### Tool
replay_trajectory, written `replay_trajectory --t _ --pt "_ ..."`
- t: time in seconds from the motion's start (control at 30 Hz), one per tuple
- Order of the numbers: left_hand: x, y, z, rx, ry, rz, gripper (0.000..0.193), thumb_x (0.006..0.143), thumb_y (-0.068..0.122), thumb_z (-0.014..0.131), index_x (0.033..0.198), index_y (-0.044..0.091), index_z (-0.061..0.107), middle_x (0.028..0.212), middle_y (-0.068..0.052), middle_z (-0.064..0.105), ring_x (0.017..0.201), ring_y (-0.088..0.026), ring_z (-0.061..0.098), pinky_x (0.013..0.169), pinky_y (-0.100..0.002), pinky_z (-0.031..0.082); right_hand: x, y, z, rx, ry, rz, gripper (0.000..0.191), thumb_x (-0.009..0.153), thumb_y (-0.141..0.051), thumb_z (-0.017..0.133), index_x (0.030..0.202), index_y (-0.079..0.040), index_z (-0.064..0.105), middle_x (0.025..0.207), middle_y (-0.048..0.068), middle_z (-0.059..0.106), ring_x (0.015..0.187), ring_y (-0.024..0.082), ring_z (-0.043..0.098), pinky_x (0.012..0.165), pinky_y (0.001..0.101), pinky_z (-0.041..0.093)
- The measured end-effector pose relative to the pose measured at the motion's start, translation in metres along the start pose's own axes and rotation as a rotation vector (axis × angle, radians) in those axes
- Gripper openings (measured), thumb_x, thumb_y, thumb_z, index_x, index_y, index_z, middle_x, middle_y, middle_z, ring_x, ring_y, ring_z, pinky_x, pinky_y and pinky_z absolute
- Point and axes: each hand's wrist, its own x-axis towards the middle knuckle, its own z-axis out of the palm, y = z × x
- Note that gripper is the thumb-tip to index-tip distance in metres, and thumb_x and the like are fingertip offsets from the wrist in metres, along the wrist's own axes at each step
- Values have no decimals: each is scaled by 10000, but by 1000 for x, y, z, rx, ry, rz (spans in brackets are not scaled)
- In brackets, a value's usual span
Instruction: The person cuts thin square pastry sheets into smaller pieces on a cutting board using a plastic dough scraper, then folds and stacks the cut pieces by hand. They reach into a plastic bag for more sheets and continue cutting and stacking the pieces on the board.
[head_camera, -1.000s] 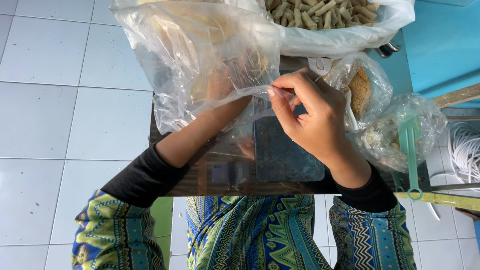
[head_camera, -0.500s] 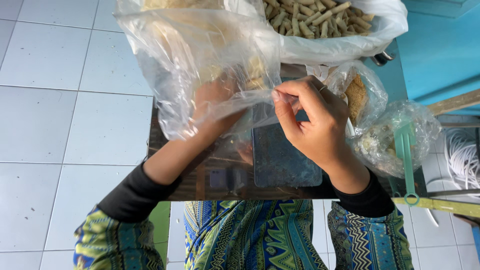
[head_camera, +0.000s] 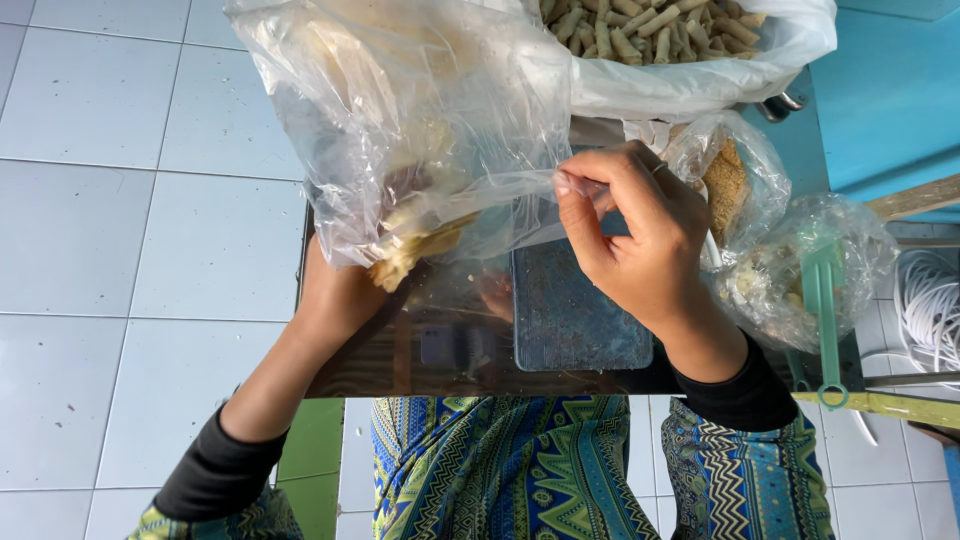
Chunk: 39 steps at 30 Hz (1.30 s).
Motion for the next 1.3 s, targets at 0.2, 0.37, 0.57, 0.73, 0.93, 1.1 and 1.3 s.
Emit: replay_trajectory --t 0.2,0.37,0.57,0.73,0.93,1.1,1.3 --pt "-44 -11 -51 -361 -227 35 636 719 234 884 1304 132 655 1259 -67 756 1105 -225 758 938 -353 598 4 7 0 315 84 188 36 1145 25 625 1166 47 607 1041 103 699 805 89 732 635 213 574" --pt "-57 -21 -38 -1295 135 -244 734 911 428 777 1513 134 476 1467 -75 607 1314 -282 571 1079 -450 507 1 14 -5 368 59 156 53 1132 49 574 1145 71 528 1269 179 694 750 76 643 614 214 557" --pt "-5 -60 -18 -1886 410 -303 535 1137 492 520 1508 114 440 1474 -60 537 1356 -263 525 1188 -429 442 -13 11 8 253 -109 -74 204 1048 88 567 1235 7 560 1297 178 694 940 203 709 775 284 593" --pt "30 -55 -3 -1998 285 -243 518 1165 491 433 1530 126 477 1465 -64 581 1343 -226 557 1173 -433 449 -32 1 44 263 -555 -243 466 925 -4 671 1374 -58 559 1384 153 629 892 213 737 713 291 615" --pt "72 -42 -16 -1963 138 -218 588 1100 528 447 1515 120 534 1424 -77 631 1328 -245 603 1189 -437 473 -31 14 104 103 -659 -347 557 894 -74 685 1427 -9 537 1427 180 529 1145 303 673 945 359 596" --pt "92 -47 -22 -1962 201 -161 494 1139 488 483 1427 95 564 1359 -61 625 1277 -217 602 1158 -411 468 5 26 163 -40 -545 -363 487 1044 -233 631 1407 73 522 1436 230 512 1326 354 543 1096 384 509" --pt "59 -43 -23 -1558 696 -386 565 1055 457 490 1514 127 495 1366 -75 611 1219 -230 640 1051 -436 525 42 41 178 -367 -402 -156 861 1008 -621 466 1406 142 477 1448 292 468 1327 417 485 1115 478 403"
